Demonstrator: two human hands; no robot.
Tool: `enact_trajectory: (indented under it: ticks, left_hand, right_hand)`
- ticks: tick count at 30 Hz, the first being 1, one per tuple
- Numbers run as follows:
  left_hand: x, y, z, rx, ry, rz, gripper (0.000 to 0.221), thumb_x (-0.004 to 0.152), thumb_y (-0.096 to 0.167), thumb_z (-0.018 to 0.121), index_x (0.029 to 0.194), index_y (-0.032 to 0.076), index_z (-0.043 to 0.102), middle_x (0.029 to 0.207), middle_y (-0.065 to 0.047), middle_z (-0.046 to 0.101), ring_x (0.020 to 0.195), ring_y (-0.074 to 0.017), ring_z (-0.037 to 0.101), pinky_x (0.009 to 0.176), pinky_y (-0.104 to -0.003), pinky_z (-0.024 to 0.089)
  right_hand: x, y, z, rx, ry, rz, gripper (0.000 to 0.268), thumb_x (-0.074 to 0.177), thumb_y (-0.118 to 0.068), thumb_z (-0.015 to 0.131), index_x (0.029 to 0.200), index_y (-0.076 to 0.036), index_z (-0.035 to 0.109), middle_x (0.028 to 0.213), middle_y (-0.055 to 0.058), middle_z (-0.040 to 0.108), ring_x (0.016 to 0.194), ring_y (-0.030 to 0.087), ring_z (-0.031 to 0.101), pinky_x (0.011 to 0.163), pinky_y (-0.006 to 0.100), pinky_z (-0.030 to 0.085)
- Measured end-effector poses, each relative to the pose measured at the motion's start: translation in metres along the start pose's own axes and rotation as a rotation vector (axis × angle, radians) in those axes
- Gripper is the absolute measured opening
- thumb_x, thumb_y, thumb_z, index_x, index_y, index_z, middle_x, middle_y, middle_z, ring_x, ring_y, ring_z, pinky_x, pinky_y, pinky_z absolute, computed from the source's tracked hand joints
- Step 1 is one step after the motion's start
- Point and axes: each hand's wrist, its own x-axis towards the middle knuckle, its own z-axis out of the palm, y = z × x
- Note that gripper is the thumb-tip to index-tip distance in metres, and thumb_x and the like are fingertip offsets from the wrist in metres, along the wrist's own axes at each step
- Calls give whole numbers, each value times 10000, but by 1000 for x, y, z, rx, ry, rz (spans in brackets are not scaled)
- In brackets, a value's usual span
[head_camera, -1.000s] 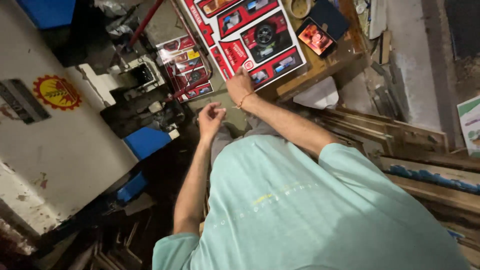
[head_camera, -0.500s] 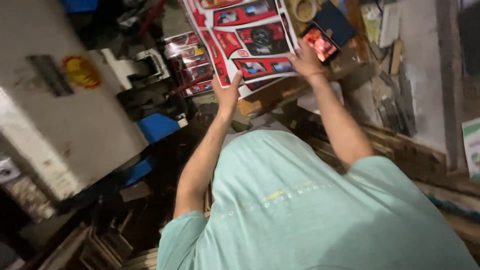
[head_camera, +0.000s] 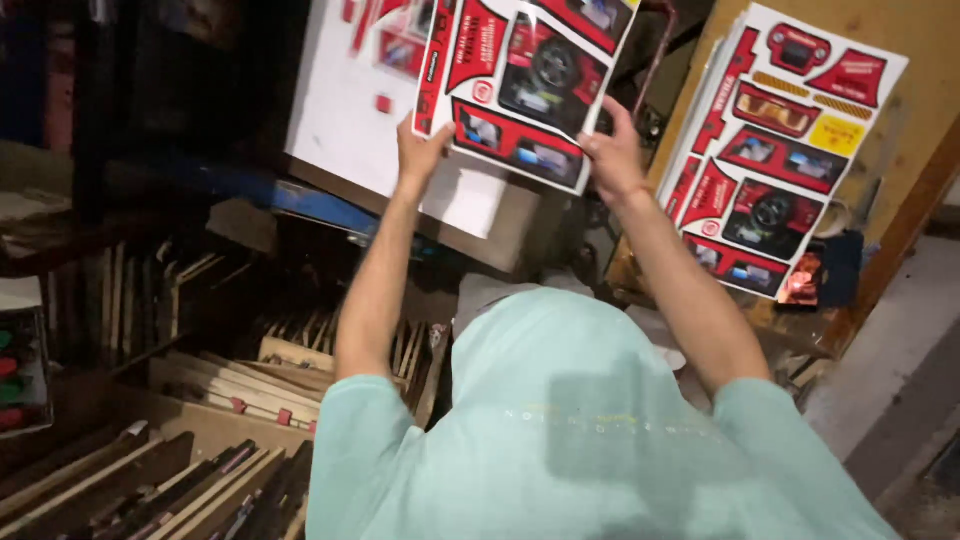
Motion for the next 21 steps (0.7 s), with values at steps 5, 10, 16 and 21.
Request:
enact_trajectory:
  ticks: [5, 10, 16, 21]
  left_hand:
    - [99, -48, -31, 155, 238, -161, 246, 736, 90, 855, 916, 28, 698, 787, -99, 771, 596, -159, 714, 519, -309, 581]
    - [150, -95, -47, 319, 394, -34, 302, 664, 126, 943, 869, 32, 742, 803, -116, 803, 653, -169, 750, 605, -296, 586]
    - [167, -170, -124, -54, 352, -237, 220, 656, 33, 878, 783, 27, 699, 715, -110, 735, 560, -175, 695, 467, -317, 549]
    - [72, -59, -154, -250, 382, -83, 450, 874, 30, 827, 1220, 62, 541, 902, -55, 678, 698, -132, 633, 555, -295, 571]
  right_hand:
    - [140, 102, 19, -431, 236, -224, 668, 877, 93, 634, 1486, -119, 459, 865, 62, 691, 740, 134, 634, 634, 295, 507]
    - [178, 102, 23, -650, 277, -285, 612, 890, 92, 556, 1473, -80, 483, 799, 67, 691, 680, 135, 655, 609, 292, 550]
    - [129, 32, 19, -376, -45, 33, 567, 942, 46, 512, 1495, -76, 476, 1040, 86, 758, 878, 124, 730, 675, 250, 578]
    - [-4, -26, -45, -854, 156, -541, 176, 1006, -61, 707, 1180, -55, 733, 1164, 174, 759, 1040, 270, 731, 906, 416, 601]
